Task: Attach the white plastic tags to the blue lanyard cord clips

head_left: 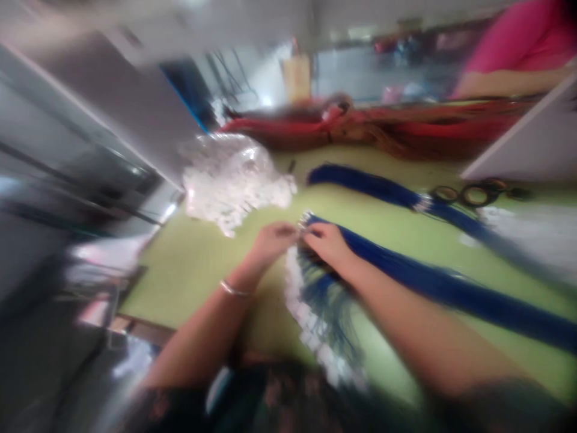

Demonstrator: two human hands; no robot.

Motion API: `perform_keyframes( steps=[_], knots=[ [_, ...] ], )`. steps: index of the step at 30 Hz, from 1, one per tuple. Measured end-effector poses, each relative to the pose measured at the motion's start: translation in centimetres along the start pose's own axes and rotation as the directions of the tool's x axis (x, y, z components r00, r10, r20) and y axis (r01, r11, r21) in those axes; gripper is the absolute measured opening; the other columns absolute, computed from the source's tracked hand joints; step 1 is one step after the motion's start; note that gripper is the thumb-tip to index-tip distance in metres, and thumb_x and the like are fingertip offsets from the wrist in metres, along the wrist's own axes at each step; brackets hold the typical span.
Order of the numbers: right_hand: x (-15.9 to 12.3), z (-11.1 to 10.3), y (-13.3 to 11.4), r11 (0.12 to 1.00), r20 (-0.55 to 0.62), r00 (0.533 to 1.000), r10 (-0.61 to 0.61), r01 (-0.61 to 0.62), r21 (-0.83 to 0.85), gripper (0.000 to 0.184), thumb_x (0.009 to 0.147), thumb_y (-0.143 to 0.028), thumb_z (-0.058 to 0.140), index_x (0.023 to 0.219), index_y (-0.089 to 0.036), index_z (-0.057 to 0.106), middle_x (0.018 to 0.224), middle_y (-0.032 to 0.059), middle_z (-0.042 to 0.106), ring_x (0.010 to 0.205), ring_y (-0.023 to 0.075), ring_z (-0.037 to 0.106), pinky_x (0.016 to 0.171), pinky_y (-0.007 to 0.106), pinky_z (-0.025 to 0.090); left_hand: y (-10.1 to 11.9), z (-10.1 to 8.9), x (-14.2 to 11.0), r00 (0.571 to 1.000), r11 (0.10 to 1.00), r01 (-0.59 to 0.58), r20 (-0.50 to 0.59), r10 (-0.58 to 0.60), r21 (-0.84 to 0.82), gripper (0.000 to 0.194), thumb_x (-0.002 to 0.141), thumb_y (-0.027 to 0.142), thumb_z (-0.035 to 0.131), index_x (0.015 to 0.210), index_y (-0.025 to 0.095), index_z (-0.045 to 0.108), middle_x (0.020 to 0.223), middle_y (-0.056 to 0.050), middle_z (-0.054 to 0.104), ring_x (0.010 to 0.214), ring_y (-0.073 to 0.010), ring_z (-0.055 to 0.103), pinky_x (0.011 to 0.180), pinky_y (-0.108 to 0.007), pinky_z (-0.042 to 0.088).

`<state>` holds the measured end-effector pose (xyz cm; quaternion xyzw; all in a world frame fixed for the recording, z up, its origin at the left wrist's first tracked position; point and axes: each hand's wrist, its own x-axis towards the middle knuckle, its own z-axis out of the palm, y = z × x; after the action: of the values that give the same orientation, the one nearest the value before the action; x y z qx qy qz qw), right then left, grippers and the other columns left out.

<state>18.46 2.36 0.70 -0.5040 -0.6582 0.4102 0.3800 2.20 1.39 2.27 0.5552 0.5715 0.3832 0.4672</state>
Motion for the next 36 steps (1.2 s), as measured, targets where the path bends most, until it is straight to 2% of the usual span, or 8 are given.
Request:
perform_keyframes(
  steps=[3,5,8,10,15,22,32,36],
  knots=[
    [0.1,-0.2,-0.1,0.999,0.007,0.999,0.036,-0.036,0.034,0.017,0.073,-0.027,0.056,0.064,-0.016,0.066,0.057,-0.001,0.059,0.056,0.0115,0.049,0.056,0.023,0.037,0.0,-0.2,0.0,0.999,0.994,0.051,-0.002,-0.052,-0.094,0.026,0.067,0.029,0.074,0.089,0.015,0.073,0.067,-0.002,0.064,0.054,-0.008,0.047,0.049,-0.02,0.035],
    [0.1,-0.2,-0.2,0.998,-0.013,0.999,0.029,-0.029,0.047,0.014,0.071,-0.026,0.058,0.063,-0.016,0.064,0.058,-0.0015,0.059,0.056,0.0112,0.048,0.056,0.022,0.038,0.1,-0.3,0.0,0.992,0.965,0.122,0.0,-0.126,-0.232,0.031,0.068,0.029,0.073,0.095,0.014,0.073,0.062,-0.001,0.061,0.05,-0.0067,0.045,0.046,-0.02,0.031],
    [-0.1,-0.1,-0.3,1.0,-0.018,1.0,-0.008,0.009,0.03,0.011,0.068,-0.024,0.059,0.06,-0.016,0.06,0.056,-0.0027,0.056,0.056,0.0103,0.046,0.055,0.022,0.036,0.0,-0.2,0.2,0.977,0.866,0.21,0.063,-0.204,-0.454,0.028,0.067,0.028,0.074,0.088,0.01,0.074,0.062,-0.003,0.062,0.054,-0.0077,0.051,0.048,-0.019,0.035],
    [-0.4,0.0,-0.4,0.998,-0.002,0.998,-0.057,0.057,-0.001,0.01,0.067,-0.023,0.058,0.06,-0.016,0.058,0.056,-0.0031,0.055,0.055,0.01,0.046,0.055,0.021,0.036,-0.4,0.0,0.5,0.973,0.837,0.232,0.114,-0.202,-0.495,0.027,0.064,0.027,0.077,0.083,0.009,0.073,0.067,-0.005,0.064,0.057,-0.0086,0.055,0.051,-0.02,0.038],
    [-0.8,0.1,-0.4,0.986,0.014,0.989,-0.144,0.145,-0.085,0.009,0.069,-0.022,0.057,0.063,-0.017,0.059,0.059,-0.0022,0.059,0.055,0.0102,0.047,0.056,0.022,0.034,-1.1,0.5,0.9,0.982,0.885,0.185,0.11,-0.153,-0.427,0.023,0.065,0.028,0.078,0.076,0.009,0.071,0.066,-0.004,0.063,0.053,-0.0064,0.048,0.048,-0.02,0.035],
    [-0.8,0.2,-0.1,0.977,-0.053,0.983,-0.175,0.167,-0.136,0.01,0.073,-0.023,0.056,0.066,-0.017,0.06,0.061,-0.001,0.06,0.056,0.0107,0.048,0.057,0.023,0.035,-0.6,0.8,0.5,0.982,0.915,0.185,0.029,-0.187,-0.357,0.026,0.068,0.036,0.076,0.068,0.012,0.065,0.057,-0.003,0.059,0.045,-0.0056,0.042,0.041,-0.02,0.028],
    [-0.9,0.3,-0.2,0.967,-0.045,0.983,-0.177,0.165,-0.193,0.009,0.073,-0.022,0.056,0.065,-0.018,0.059,0.06,-0.0012,0.06,0.055,0.0106,0.047,0.056,0.022,0.034,-0.5,0.8,0.1,0.981,0.917,0.189,0.099,-0.164,-0.351,0.032,0.071,0.04,0.074,0.063,0.013,0.058,0.052,0.001,0.052,0.04,-0.0032,0.034,0.036,-0.019,0.019],
    [-0.9,0.3,-0.1,0.937,-0.028,0.977,-0.214,0.197,-0.289,0.011,0.074,-0.024,0.057,0.066,-0.017,0.06,0.062,0.0005,0.061,0.056,0.0117,0.047,0.056,0.023,0.032,-1.2,1.2,0.1,0.993,0.959,0.112,-0.009,-0.118,-0.259,0.026,0.071,0.036,0.074,0.068,0.014,0.061,0.053,0.001,0.055,0.043,-0.0049,0.04,0.039,-0.018,0.025]
  ],
)
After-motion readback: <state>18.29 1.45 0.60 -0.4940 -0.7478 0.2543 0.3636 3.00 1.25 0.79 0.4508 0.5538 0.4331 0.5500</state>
